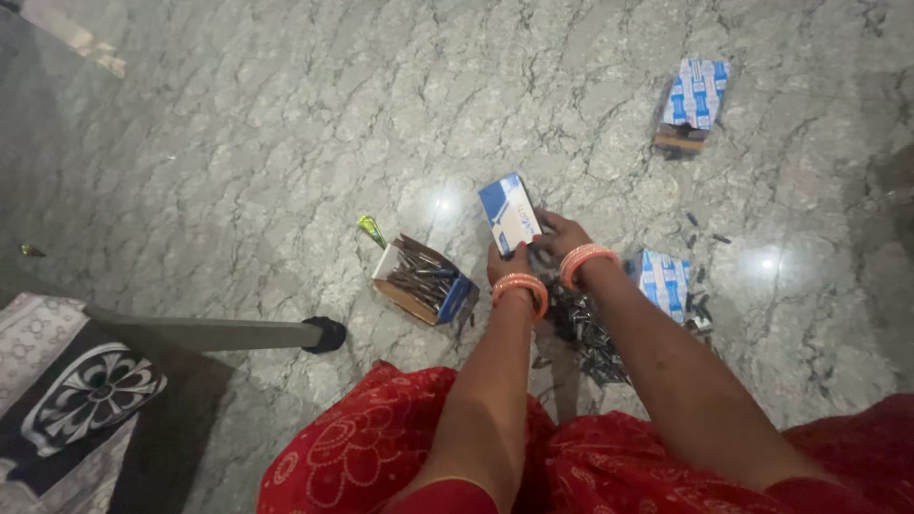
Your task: The person sits on the floor and sorts small metal fasteners from a pile into a small cardboard box. They handle the fasteners by hand, picking them up and placing them into the box.
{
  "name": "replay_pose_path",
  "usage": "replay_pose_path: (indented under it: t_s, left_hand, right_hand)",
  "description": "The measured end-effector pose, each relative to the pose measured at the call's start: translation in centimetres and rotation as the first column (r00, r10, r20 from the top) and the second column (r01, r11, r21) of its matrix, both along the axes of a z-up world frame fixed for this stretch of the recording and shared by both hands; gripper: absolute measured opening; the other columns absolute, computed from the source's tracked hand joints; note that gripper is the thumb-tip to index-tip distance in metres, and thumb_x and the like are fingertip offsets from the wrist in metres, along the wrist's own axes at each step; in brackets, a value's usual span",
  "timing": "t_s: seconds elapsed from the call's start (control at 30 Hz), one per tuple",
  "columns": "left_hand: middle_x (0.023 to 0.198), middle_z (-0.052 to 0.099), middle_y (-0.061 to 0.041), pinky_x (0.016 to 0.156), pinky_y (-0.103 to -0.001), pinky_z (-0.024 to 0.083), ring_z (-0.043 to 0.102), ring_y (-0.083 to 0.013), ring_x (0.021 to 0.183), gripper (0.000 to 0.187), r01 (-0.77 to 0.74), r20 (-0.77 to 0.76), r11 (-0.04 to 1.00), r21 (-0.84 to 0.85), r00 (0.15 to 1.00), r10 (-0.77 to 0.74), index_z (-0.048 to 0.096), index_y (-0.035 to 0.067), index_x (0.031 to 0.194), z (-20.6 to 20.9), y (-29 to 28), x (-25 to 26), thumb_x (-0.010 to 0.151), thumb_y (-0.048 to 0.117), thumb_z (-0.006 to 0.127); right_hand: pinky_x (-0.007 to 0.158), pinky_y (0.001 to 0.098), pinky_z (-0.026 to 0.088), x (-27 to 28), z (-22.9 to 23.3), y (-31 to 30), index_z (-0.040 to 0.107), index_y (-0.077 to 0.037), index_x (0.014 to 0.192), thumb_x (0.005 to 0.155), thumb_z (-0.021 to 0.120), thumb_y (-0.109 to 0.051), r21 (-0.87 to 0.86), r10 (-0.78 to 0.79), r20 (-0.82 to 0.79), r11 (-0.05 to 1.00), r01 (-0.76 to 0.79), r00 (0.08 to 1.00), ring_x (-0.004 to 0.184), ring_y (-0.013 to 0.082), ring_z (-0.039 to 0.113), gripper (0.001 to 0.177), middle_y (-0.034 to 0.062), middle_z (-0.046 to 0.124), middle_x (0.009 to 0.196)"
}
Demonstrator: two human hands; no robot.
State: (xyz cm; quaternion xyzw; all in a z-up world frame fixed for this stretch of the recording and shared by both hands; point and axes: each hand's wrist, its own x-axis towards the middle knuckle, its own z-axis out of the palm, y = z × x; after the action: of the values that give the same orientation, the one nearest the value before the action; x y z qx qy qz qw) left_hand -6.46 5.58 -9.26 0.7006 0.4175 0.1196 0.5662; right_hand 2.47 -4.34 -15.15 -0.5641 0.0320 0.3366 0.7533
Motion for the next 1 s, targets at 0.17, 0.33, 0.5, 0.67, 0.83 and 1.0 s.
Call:
replay_pose_path:
  t_s: [0.17, 0.33, 0.5, 0.67, 0.83, 1.0]
  left_hand:
    - [0.106, 0.076, -0.013, 0.078, -0.041, 0.055, 0.073, -0.0273, 0.091, 0.031, -0.084, 0.006, 0.995, 0.055, 0.996, 0.084, 0.064, 0.008, 0.120, -0.7, 0.6, -0.7, 0.090, 0.012, 0.070]
    - [0.110, 0.074, -0.017, 0.083, -0.046, 0.053, 0.070, -0.0351, 0.099, 0.031, 0.098, -0.098, 0.979, 0.180, 0.992, -0.081, 0.064, 0.009, 0.125, -2.1, 2.8, -0.1, 0.096, 0.020, 0.066]
    - [0.133, 0.062, -0.020, 0.095, -0.049, 0.052, 0.064, -0.0427, 0.117, 0.052, 0.067, -0.134, 0.730, 0.680, 0.990, 0.035, 0.065, 0.013, 0.131, 0.3, 4.0, -0.1, 0.079, 0.014, 0.071]
    - [0.140, 0.059, -0.018, 0.095, -0.051, 0.051, 0.065, -0.0417, 0.114, 0.058, 0.149, -0.319, 0.713, 0.685, 0.941, 0.110, 0.059, 0.014, 0.137, 4.3, 5.9, -2.7, 0.080, 0.010, 0.067]
    - [0.117, 0.069, -0.024, 0.096, -0.050, 0.052, 0.068, -0.0429, 0.108, 0.064, 0.265, -0.532, 0.853, 0.450, 0.847, 0.018, 0.049, 0.017, 0.150, 4.6, 6.3, -3.8, 0.088, 0.012, 0.064]
    - [0.123, 0.073, -0.010, 0.103, -0.044, 0.050, 0.069, -0.0361, 0.112, 0.037, 0.211, -0.442, 0.851, 0.481, 0.896, 0.028, 0.075, 0.017, 0.119, 1.5, 8.0, -3.5, 0.082, 0.011, 0.068]
  right_hand:
    - [0.068, 0.0354, 0.051, -1.9, -0.5, 2.2, 0.053, -0.018, 0.155, 0.094, 0.063, 0.001, -0.014, 0.044, 0.115, 0.999, -0.042, 0.992, 0.080, 0.0220, 0.060, 0.065, 0.0164, 0.071, 0.104]
    - [0.089, 0.0338, 0.054, -0.3, -0.7, 3.5, 0.051, -0.018, 0.152, 0.088, 0.068, -0.001, -0.235, 0.106, 0.402, 0.972, -0.010, 0.909, 0.104, 0.0237, 0.069, 0.068, 0.0152, 0.073, 0.119]
    - [0.110, 0.0408, 0.043, -0.1, -1.7, 4.1, 0.045, -0.019, 0.153, 0.083, 0.076, -0.012, -0.406, 0.208, 0.654, 0.908, 0.106, 0.728, 0.133, 0.0357, 0.054, 0.078, 0.0222, 0.056, 0.143]
    - [0.118, 0.0451, 0.037, -2.0, -0.4, 4.8, 0.044, -0.025, 0.157, 0.085, 0.078, -0.021, -0.606, 0.360, 0.628, 0.782, 0.144, 0.690, 0.144, 0.0427, 0.037, 0.079, 0.0270, 0.034, 0.158]
    - [0.110, 0.0459, 0.045, -3.9, 4.9, 3.8, 0.036, -0.026, 0.158, 0.082, 0.075, -0.023, -0.717, 0.484, 0.550, 0.692, 0.088, 0.681, 0.137, 0.0421, 0.048, 0.086, 0.0227, 0.026, 0.164]
    - [0.107, 0.0461, 0.047, -4.4, 8.9, 3.3, 0.034, -0.026, 0.158, 0.081, 0.075, -0.025, -0.791, 0.564, 0.439, 0.611, 0.004, 0.700, 0.132, 0.0416, 0.053, 0.087, 0.0209, 0.024, 0.165]
